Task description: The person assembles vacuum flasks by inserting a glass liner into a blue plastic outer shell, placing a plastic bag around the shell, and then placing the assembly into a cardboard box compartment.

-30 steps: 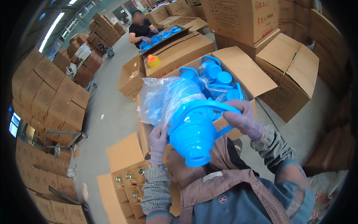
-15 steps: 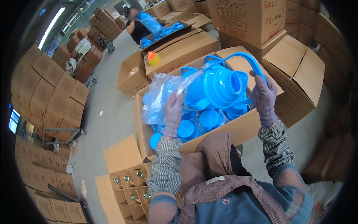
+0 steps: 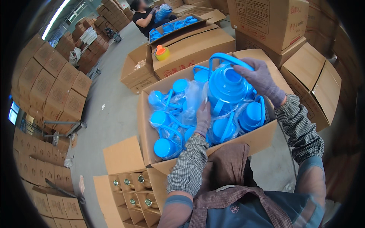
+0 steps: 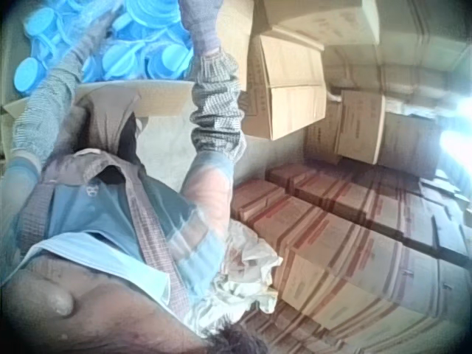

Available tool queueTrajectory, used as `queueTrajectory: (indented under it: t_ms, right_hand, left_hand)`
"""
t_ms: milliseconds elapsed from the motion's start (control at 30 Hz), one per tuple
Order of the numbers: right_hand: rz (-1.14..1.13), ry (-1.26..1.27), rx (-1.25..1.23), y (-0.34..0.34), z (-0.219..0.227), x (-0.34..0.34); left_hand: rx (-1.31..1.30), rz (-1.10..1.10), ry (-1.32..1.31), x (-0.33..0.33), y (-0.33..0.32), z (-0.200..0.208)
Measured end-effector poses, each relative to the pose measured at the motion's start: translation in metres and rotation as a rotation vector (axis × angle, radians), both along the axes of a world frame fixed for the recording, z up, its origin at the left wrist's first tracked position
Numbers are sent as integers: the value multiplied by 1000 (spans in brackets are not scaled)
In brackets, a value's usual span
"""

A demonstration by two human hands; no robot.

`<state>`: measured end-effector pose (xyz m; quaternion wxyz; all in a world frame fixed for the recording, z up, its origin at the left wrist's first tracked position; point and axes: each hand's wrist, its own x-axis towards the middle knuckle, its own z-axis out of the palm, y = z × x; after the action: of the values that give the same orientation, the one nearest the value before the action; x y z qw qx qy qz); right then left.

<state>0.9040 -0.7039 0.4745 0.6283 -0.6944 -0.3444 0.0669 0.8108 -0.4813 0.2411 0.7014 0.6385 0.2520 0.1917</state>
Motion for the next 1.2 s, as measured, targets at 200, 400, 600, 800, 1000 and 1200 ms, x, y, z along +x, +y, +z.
queueTrajectory:
  t_ms: [200, 400, 600, 800, 1000, 1200]
  right_hand:
    - [93, -128, -311, 67, -93, 35]
    - [134, -81, -550, 87, -190, 57]
    - [-12, -283, -792, 98, -227, 101]
    - [-321, -983, -628, 84, -188, 61]
    - [227, -499, -533, 12, -186, -20]
    - [10, -298, -399, -7, -195, -33]
  left_hand:
    - [233, 6, 300, 7, 26, -47]
    - [480, -94, 289, 7, 48, -47]
    - [447, -230, 139, 7, 56, 22]
    - [1000, -932, 313, -37, 6, 48]
    - [1491, -1114, 330, -26, -28, 36]
    - [1180, -825, 448, -19, -32, 63]
